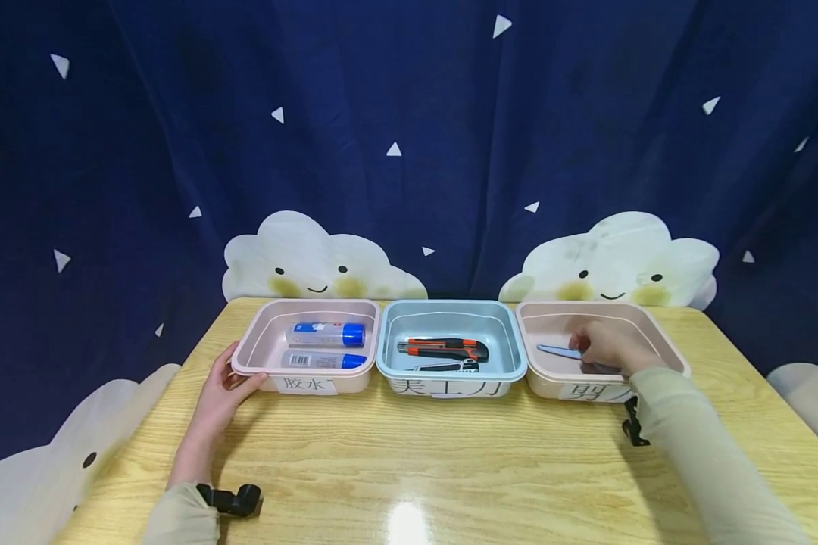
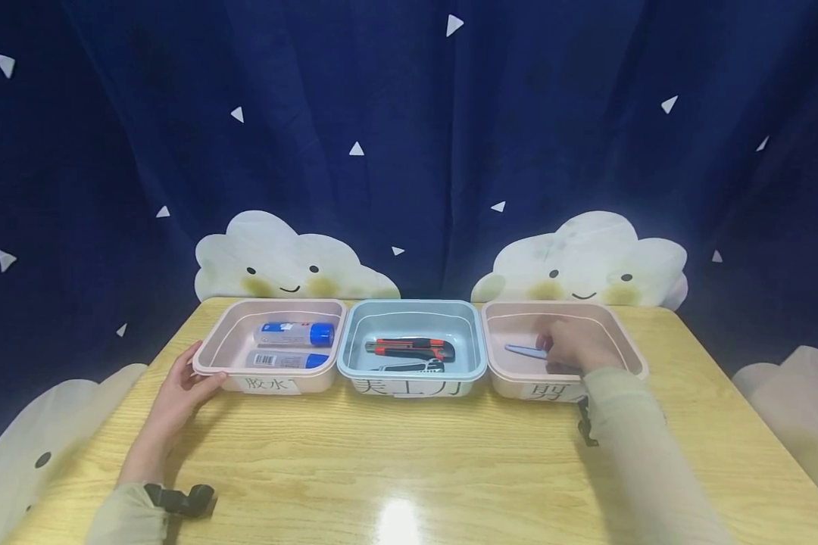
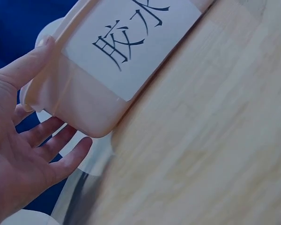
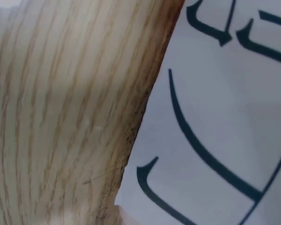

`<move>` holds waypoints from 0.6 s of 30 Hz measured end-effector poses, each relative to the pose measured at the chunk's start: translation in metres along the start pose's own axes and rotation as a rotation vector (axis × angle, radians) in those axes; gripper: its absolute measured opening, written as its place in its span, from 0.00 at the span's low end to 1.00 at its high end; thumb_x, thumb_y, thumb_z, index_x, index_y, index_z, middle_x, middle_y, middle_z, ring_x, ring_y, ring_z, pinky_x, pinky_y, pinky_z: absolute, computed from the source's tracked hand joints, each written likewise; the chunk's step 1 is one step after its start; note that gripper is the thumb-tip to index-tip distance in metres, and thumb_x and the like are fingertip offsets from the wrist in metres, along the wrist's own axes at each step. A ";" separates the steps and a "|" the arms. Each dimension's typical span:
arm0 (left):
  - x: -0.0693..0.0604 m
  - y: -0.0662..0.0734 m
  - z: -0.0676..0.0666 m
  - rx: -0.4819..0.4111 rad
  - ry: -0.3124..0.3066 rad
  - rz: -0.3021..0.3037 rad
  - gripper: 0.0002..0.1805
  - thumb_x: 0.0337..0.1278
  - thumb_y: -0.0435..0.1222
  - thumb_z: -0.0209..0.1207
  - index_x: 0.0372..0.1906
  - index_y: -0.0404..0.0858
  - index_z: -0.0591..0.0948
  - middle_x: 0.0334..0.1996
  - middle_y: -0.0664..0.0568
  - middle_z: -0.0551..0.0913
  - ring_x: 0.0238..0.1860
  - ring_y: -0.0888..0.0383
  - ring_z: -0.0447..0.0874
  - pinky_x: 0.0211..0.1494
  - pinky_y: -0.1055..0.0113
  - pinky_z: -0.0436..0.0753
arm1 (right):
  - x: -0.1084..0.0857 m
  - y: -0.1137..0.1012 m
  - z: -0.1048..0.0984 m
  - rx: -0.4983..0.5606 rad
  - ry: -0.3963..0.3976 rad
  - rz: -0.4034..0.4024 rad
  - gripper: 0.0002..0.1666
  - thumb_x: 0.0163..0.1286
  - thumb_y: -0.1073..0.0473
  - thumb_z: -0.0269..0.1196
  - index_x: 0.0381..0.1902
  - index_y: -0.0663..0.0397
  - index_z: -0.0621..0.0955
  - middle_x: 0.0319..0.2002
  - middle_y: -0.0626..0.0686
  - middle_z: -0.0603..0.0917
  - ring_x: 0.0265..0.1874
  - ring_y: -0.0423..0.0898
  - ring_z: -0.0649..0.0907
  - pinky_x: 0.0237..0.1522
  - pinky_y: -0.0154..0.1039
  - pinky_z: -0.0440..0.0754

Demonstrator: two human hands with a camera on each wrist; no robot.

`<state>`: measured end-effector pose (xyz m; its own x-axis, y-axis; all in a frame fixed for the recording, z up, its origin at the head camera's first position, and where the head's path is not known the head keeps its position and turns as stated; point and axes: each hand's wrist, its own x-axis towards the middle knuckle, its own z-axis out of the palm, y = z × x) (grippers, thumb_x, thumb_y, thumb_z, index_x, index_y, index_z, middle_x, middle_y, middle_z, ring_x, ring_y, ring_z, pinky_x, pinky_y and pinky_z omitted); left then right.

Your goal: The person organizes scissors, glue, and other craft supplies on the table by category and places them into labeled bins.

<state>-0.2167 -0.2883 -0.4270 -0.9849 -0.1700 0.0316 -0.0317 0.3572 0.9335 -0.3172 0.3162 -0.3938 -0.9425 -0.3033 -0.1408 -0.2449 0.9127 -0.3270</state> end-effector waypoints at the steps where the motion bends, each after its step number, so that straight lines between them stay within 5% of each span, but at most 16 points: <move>1: 0.000 0.001 -0.002 0.018 -0.012 0.004 0.46 0.56 0.42 0.59 0.72 0.43 0.44 0.65 0.40 0.57 0.55 0.57 0.61 0.46 0.83 0.65 | -0.001 0.000 0.000 -0.001 0.004 -0.006 0.15 0.43 0.74 0.62 0.32 0.59 0.83 0.28 0.52 0.80 0.29 0.46 0.75 0.36 0.41 0.72; 10: 0.005 0.021 -0.015 0.204 -0.054 0.010 0.39 0.63 0.50 0.47 0.69 0.32 0.50 0.64 0.32 0.56 0.62 0.38 0.57 0.61 0.47 0.62 | -0.011 -0.007 -0.011 -0.134 0.102 -0.103 0.09 0.51 0.66 0.60 0.32 0.57 0.83 0.29 0.48 0.83 0.25 0.40 0.75 0.33 0.37 0.72; 18: 0.007 0.039 -0.019 0.475 -0.038 0.058 0.36 0.63 0.50 0.47 0.63 0.25 0.58 0.60 0.28 0.60 0.60 0.34 0.60 0.58 0.41 0.64 | -0.023 -0.018 -0.018 -0.361 0.275 -0.142 0.06 0.51 0.58 0.61 0.28 0.43 0.84 0.30 0.43 0.83 0.29 0.45 0.78 0.36 0.49 0.72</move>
<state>-0.2211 -0.2930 -0.3834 -0.9926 -0.1072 0.0571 -0.0425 0.7469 0.6636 -0.2948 0.3115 -0.3676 -0.9072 -0.3928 0.1506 -0.3934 0.9190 0.0271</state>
